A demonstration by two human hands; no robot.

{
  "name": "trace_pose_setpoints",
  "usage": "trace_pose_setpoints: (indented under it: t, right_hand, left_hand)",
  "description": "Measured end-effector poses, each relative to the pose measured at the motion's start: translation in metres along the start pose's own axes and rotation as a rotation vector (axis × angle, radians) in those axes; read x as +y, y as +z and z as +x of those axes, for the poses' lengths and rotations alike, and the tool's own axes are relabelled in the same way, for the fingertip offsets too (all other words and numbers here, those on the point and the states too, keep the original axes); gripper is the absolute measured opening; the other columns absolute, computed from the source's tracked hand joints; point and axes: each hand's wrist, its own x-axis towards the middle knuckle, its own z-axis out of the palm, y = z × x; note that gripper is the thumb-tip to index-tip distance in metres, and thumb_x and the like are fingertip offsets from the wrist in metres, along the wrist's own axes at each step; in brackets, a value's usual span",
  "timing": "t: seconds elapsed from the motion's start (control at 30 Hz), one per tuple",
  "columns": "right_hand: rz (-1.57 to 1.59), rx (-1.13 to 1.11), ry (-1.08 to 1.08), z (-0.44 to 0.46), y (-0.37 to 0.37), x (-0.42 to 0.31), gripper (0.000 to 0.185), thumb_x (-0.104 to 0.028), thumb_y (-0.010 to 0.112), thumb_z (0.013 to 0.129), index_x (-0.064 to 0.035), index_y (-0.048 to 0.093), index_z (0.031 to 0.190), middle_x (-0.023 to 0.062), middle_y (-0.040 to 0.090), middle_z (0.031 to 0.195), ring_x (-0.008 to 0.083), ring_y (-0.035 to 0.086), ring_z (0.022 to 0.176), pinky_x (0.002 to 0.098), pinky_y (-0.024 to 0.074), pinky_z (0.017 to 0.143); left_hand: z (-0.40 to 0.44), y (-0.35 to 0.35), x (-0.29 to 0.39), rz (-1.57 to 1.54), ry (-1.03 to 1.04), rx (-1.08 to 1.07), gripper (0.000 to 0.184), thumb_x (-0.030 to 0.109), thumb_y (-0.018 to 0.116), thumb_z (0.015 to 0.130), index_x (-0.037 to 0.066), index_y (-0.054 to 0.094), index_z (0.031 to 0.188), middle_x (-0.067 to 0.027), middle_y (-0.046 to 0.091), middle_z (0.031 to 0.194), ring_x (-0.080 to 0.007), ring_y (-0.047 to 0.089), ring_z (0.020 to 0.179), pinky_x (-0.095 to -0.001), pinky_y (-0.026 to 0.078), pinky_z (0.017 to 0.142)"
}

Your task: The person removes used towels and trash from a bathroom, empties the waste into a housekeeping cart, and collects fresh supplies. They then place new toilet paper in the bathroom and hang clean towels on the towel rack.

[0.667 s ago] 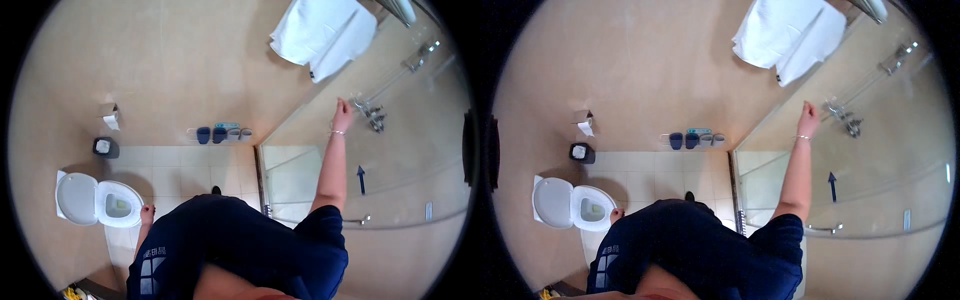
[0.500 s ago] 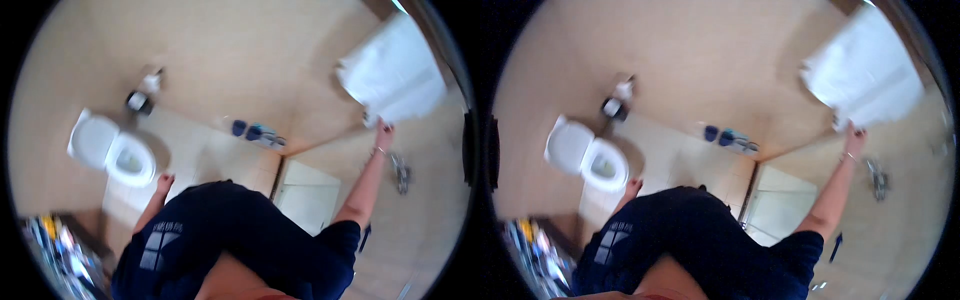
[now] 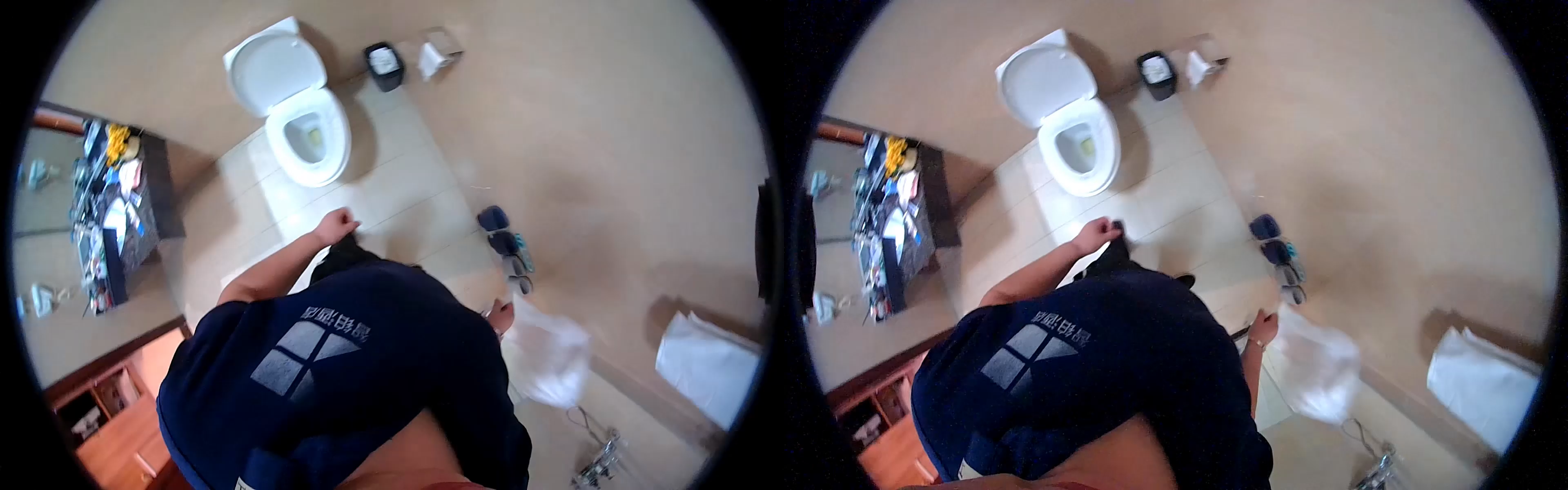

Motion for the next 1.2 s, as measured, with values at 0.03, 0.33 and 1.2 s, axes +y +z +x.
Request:
trace_pose_setpoints:
  t: [0.03, 0.33, 1.2]
  right_hand:
    - [0.304, 0.151, -0.100, 0.014, 0.012, -0.017, 0.025, -0.023, 0.061, 0.077, 0.0019, 0.056, 0.080, 0.0204, 0.059, 0.073, 0.0357, 0.057, 0.069, 0.0407, 0.0447, 0.066]
    - [0.554, -0.085, -0.167, 0.058, -0.015, -0.220, 0.018, -0.014, 0.059, 0.083, 0.0031, 0.059, 0.087, 0.0051, 0.060, 0.074, 0.0097, 0.052, 0.068, 0.0241, 0.0428, 0.061]
    - [0.276, -0.801, -1.123, 0.200, 0.155, -0.797, 0.024, -0.011, 0.059, 0.081, -0.0066, 0.059, 0.105, 0.0099, 0.061, 0.101, 0.0197, 0.060, 0.088, 0.0292, 0.0475, 0.076]
  left_hand:
    - [0.007, -0.004, 0.011, -0.025, 0.064, -0.016, 0.025, 0.023, 0.065, 0.081, 0.006, 0.048, 0.072, 0.0010, 0.047, 0.060, -0.0079, 0.042, 0.058, -0.0259, 0.040, 0.054]
    - [0.076, -0.106, 0.105, -0.117, 0.474, -0.245, 0.021, 0.016, 0.066, 0.078, 0.008, 0.054, 0.094, -0.0050, 0.055, 0.092, -0.0169, 0.054, 0.080, -0.0279, 0.045, 0.070]
    - [0.427, -0.595, 0.037, -0.502, -0.132, 1.302, 0.025, 0.023, 0.056, 0.085, 0.003, 0.060, 0.099, -0.0109, 0.064, 0.086, -0.0181, 0.059, 0.078, -0.0322, 0.046, 0.071]
